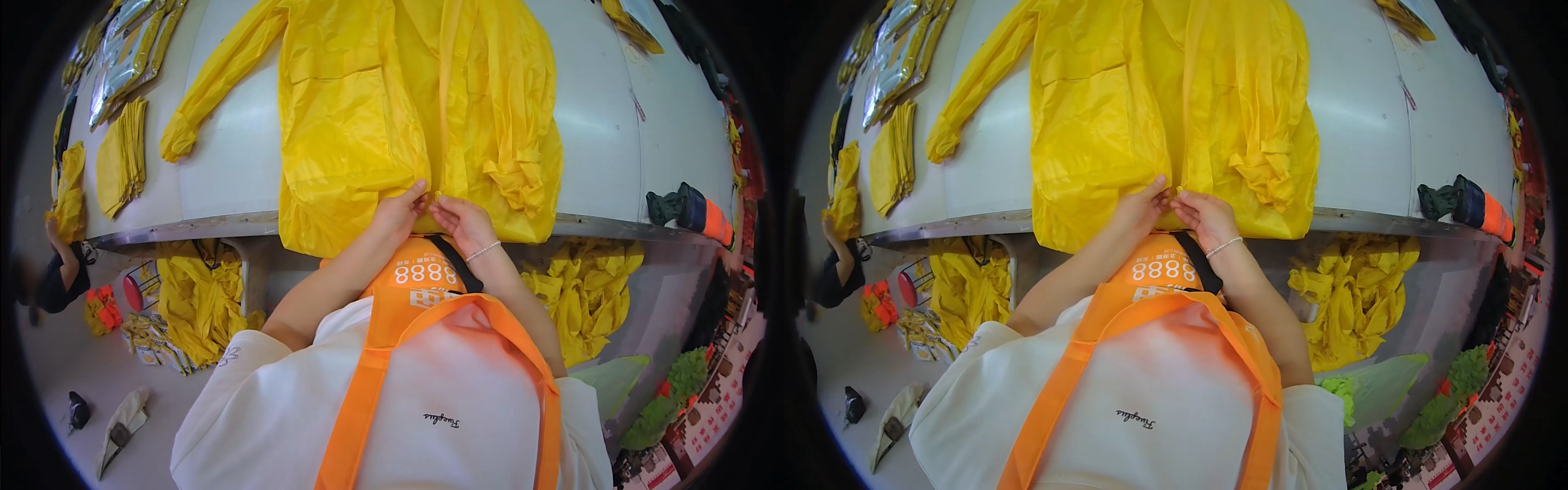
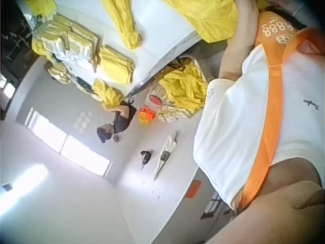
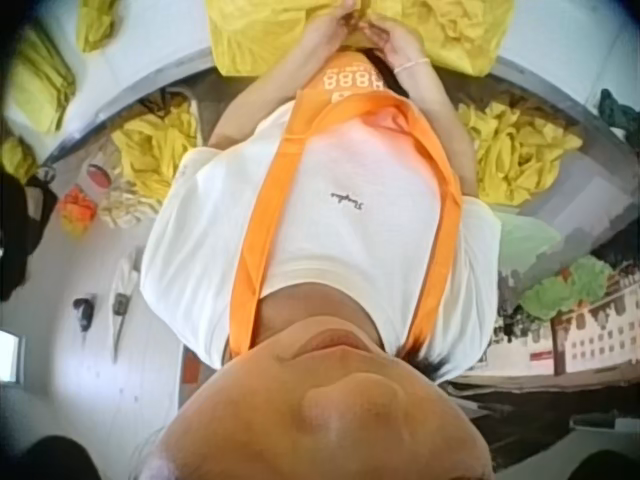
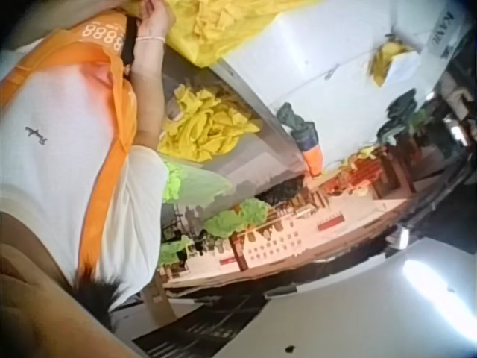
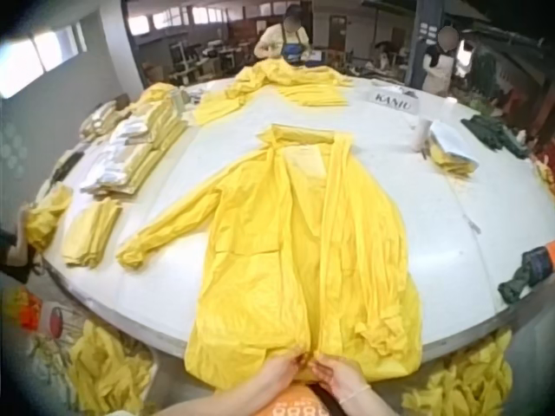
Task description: The person folds a yellow raincoat on a table, smoothing the fabric and aligning the edges. They use scissors to snip small threads and then fold the coat into a compact rectangle before placing it aside.
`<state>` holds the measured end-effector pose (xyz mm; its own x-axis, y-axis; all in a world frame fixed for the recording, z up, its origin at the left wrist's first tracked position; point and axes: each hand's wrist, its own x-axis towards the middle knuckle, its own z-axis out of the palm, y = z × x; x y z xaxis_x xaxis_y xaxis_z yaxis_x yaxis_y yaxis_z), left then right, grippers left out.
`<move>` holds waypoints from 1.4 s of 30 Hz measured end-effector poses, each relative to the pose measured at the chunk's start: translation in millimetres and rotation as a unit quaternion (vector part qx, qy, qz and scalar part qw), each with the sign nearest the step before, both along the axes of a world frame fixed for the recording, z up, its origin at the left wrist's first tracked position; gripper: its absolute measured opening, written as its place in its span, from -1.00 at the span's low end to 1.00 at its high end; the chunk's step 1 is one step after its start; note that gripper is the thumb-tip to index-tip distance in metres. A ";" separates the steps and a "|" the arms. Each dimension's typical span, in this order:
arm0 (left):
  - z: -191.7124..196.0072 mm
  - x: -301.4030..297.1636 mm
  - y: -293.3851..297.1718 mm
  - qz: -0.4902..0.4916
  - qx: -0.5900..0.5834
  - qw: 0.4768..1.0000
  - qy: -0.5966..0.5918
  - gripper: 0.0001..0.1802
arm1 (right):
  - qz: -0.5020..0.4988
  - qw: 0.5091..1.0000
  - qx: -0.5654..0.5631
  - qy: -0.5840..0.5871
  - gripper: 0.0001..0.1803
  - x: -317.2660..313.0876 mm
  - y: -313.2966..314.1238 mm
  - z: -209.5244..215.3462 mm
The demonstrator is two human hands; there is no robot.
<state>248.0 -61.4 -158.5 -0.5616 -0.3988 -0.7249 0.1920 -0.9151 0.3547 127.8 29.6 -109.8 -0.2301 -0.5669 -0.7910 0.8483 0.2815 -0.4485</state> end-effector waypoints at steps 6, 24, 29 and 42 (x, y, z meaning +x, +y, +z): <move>6.4 -3.4 1.6 0.004 -0.011 1.000 0.022 -0.83 | 0.017 1.000 -0.004 -0.004 -0.85 0.3 -2.8 3.1; 6.7 -11.2 6.4 0.068 0.048 0.996 0.026 -0.86 | -0.018 0.999 -0.024 -0.032 -0.83 4.6 1.9 -5.0; 12.0 -15.1 11.1 0.063 0.009 0.998 0.028 -0.73 | -0.039 0.999 -0.010 -0.037 -0.82 8.9 -0.3 -1.1; 23.2 -7.5 16.5 0.006 -0.139 0.989 -0.038 -0.75 | -0.011 0.999 0.019 0.046 -0.85 0.3 -0.5 -2.0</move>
<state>240.5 -44.9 -135.3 -0.5036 -0.5954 -0.6260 0.1646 -0.7774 0.6070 128.2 29.1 -111.8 -0.3145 -0.5307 -0.7871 0.8099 0.2824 -0.5141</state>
